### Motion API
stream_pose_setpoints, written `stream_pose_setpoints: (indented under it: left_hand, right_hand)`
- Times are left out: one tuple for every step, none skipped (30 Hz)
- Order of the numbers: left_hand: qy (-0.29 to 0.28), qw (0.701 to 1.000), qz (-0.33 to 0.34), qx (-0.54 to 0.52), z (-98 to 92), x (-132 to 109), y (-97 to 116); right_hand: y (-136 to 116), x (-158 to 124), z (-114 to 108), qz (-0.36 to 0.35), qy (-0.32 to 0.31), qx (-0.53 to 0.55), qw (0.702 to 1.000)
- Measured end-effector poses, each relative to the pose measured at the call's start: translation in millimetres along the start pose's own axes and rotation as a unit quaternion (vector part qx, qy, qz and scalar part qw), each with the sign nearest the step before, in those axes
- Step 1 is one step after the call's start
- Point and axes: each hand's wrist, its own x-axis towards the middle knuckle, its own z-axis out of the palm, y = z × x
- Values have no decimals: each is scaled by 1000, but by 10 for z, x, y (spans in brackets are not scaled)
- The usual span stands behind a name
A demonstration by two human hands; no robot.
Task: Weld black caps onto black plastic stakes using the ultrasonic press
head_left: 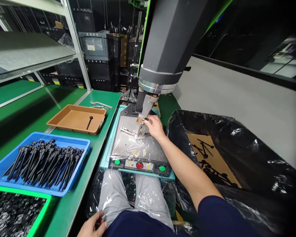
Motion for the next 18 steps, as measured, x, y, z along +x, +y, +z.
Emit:
stream_pose_setpoints:
  left_hand:
    - [1, 1000, 16, -19, -6, 5, 145]
    - [1, 999, 37, -34, -17, 7, 308]
    - [5, 997, 65, -45, -34, 10, 486]
    - [11, 993, 100, -53, -56, 13, 673]
    - [19, 988, 141, -59, -81, 17, 865]
    - [35, 981, 183, -62, -107, 24, 1058]
    - [56, 971, 225, -60, -129, 32, 1247]
    - [80, 960, 265, -50, -146, 42, 1430]
    - [103, 945, 308, -35, -155, 53, 1602]
    - [122, 927, 354, -17, -156, 64, 1761]
    - [134, 909, 394, 5, -148, 75, 1904]
    - [139, 893, 428, 28, -134, 86, 2030]
    - [138, 879, 453, 51, -115, 97, 2136]
    - [133, 869, 470, 74, -92, 108, 2221]
    - [125, 863, 480, 97, -69, 119, 2286]
    - [117, 860, 483, 117, -46, 130, 2332]
    - [108, 859, 482, 133, -26, 140, 2359]
    - [100, 862, 477, 140, -8, 149, 2371]
  right_hand:
    - [-50, -95, -68, 1, 15, 29, 999]
    - [-107, -203, -145, 7, 29, 57, 998]
    - [-170, -320, -228, 20, 37, 84, 996]
    - [-237, -443, -309, 41, 40, 113, 992]
    - [-307, -567, -384, 70, 34, 153, 985]
    - [-376, -688, -448, 106, 17, 205, 973]
    - [-444, -803, -497, 145, -9, 265, 953]
    - [-509, -909, -530, 182, -40, 327, 927]
    - [-570, -1004, -547, 212, -71, 383, 896]
    - [-626, -1088, -552, 235, -95, 428, 868]
    - [-676, -1161, -546, 251, -112, 461, 844]
    - [-719, -1223, -534, 261, -123, 486, 825]
    - [-756, -1275, -517, 268, -131, 502, 812]
    - [-786, -1319, -498, 273, -136, 513, 803]
    - [-810, -1355, -479, 278, -141, 519, 796]
    - [-828, -1383, -460, 281, -144, 522, 792]
    - [-843, -1404, -441, 284, -144, 523, 791]
    - [-854, -1420, -422, 285, -141, 523, 791]
